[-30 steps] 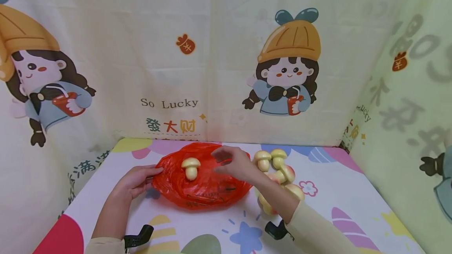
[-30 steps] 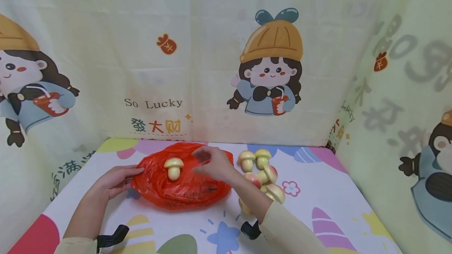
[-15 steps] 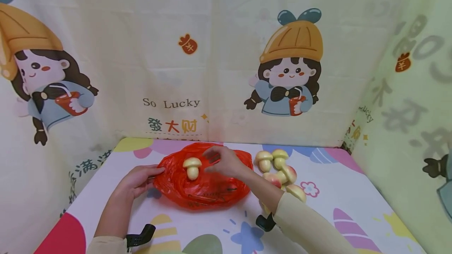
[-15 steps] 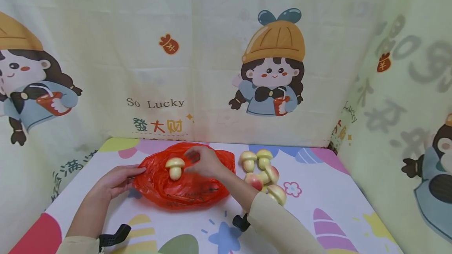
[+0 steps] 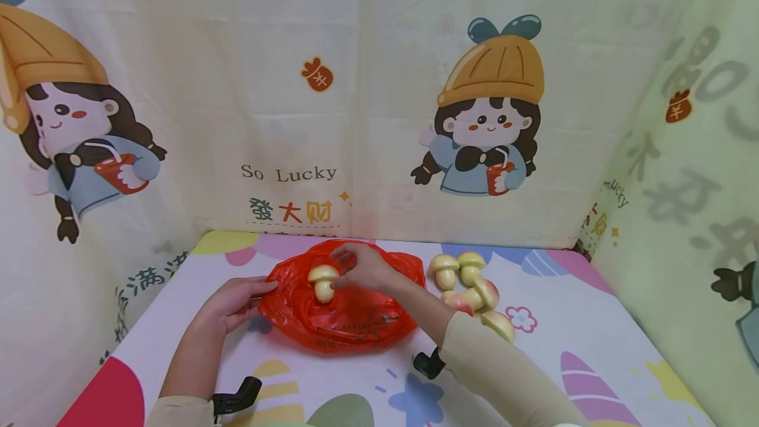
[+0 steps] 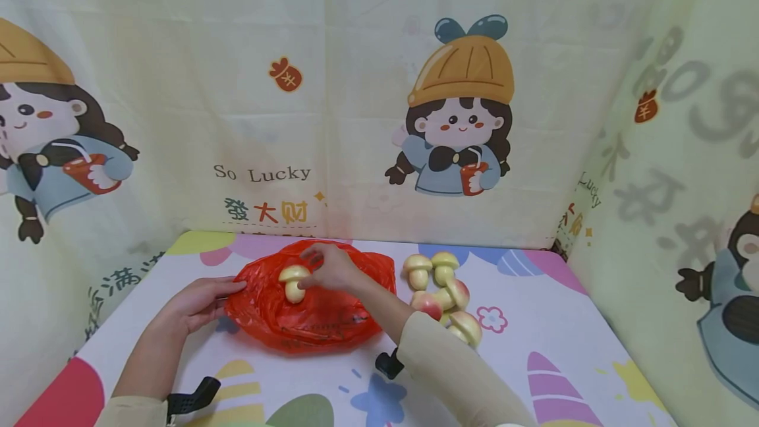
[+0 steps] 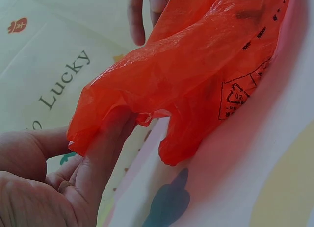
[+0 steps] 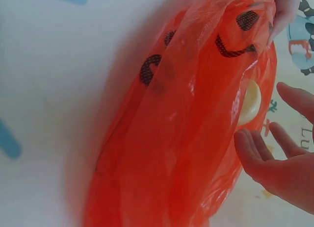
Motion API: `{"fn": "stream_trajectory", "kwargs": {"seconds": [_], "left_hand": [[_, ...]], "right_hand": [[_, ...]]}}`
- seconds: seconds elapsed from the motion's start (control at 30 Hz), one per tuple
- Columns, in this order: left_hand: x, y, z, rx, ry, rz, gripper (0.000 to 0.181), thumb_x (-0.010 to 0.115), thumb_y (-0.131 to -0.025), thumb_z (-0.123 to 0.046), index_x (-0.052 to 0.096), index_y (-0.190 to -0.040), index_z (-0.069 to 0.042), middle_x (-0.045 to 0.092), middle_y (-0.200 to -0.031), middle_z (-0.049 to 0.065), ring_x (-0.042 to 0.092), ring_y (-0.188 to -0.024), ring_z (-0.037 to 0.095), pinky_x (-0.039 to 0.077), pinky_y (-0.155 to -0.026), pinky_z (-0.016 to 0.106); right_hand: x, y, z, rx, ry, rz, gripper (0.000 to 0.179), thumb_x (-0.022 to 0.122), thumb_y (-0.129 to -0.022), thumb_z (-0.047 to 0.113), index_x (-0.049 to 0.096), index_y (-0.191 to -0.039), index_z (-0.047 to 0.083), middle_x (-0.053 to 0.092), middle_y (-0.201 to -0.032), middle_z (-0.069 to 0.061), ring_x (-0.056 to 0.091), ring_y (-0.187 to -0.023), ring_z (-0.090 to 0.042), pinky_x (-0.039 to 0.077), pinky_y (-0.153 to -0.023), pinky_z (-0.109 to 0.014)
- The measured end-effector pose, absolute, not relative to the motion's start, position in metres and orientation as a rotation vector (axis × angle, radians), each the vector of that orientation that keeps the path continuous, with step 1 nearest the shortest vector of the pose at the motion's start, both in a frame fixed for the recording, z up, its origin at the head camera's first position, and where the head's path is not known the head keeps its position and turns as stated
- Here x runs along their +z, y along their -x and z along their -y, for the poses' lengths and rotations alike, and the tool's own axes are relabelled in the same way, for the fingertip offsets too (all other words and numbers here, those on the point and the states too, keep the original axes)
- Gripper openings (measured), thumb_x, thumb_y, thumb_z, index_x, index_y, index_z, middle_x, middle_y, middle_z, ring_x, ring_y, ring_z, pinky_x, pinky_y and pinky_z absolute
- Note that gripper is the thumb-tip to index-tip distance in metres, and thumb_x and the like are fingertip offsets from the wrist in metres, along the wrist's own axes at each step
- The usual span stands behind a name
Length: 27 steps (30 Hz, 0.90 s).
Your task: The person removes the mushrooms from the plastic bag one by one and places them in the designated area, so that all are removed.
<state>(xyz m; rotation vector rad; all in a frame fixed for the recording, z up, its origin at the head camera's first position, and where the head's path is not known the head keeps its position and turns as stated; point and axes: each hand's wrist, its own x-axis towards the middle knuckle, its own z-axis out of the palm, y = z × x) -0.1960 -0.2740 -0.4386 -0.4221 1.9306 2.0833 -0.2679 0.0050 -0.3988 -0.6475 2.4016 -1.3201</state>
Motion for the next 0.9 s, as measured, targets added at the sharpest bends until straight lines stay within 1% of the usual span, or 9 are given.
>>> {"fn": "stream_trajectory", "kwargs": {"seconds": [0.13, 0.23, 0.37, 0.47, 0.63, 0.9], "left_hand": [[-0.439, 0.195, 0.275, 2.082, 0.422, -1.933, 0.066, 0.068, -0.102, -0.024, 0.042, -0.156, 0.003, 0.075, -0.107, 0.002, 0.076, -0.089, 0.017, 0.064, -0.083, 0.031], [-0.438, 0.195, 0.275, 2.083, 0.422, -1.937, 0.065, 0.067, -0.103, -0.023, 0.042, -0.156, 0.003, 0.075, -0.107, 0.002, 0.076, -0.088, 0.017, 0.064, -0.083, 0.031], [-0.437, 0.195, 0.275, 2.085, 0.423, -1.935, 0.064, 0.067, -0.103, -0.023, 0.042, -0.156, 0.004, 0.076, -0.106, 0.002, 0.076, -0.088, 0.017, 0.064, -0.083, 0.030], [-0.436, 0.194, 0.274, 2.082, 0.423, -1.936, 0.063, 0.067, -0.103, -0.023, 0.043, -0.155, 0.005, 0.076, -0.105, 0.002, 0.076, -0.088, 0.017, 0.064, -0.082, 0.030], [-0.436, 0.194, 0.274, 2.085, 0.433, -1.930, 0.063, 0.068, -0.103, -0.023, 0.044, -0.154, 0.004, 0.076, -0.104, 0.002, 0.076, -0.087, 0.017, 0.064, -0.081, 0.028], [-0.438, 0.195, 0.274, 2.096, 0.445, -1.916, 0.063, 0.068, -0.102, -0.023, 0.044, -0.155, 0.003, 0.076, -0.105, 0.003, 0.076, -0.087, 0.017, 0.064, -0.081, 0.029]], "right_hand": [[-0.400, 0.270, 0.004, -1.283, 0.615, -2.423, 0.054, 0.088, -0.084, 0.016, 0.065, -0.133, 0.011, 0.065, -0.132, -0.012, 0.064, -0.112, -0.027, 0.062, -0.088, -0.039], [-0.400, 0.272, 0.009, -1.256, 0.614, -2.440, 0.055, 0.088, -0.084, 0.016, 0.065, -0.134, 0.012, 0.065, -0.132, -0.012, 0.065, -0.110, -0.025, 0.062, -0.087, -0.037], [-0.401, 0.274, 0.014, -1.216, 0.618, -2.461, 0.056, 0.088, -0.083, 0.014, 0.065, -0.134, 0.011, 0.065, -0.133, -0.012, 0.064, -0.114, -0.027, 0.061, -0.089, -0.036], [-0.404, 0.276, 0.017, -1.158, 0.629, -2.495, 0.056, 0.089, -0.082, 0.014, 0.065, -0.133, 0.013, 0.065, -0.131, -0.009, 0.062, -0.117, -0.026, 0.061, -0.090, -0.036], [-0.406, 0.275, 0.022, -1.098, 0.641, -2.532, 0.057, 0.090, -0.080, 0.013, 0.066, -0.131, 0.014, 0.066, -0.126, -0.005, 0.060, -0.115, -0.024, 0.061, -0.088, -0.034], [-0.413, 0.276, 0.025, -1.062, 0.672, -2.535, 0.060, 0.092, -0.078, 0.014, 0.065, -0.132, 0.016, 0.064, -0.126, -0.003, 0.059, -0.109, -0.021, 0.062, -0.085, -0.031]]}}
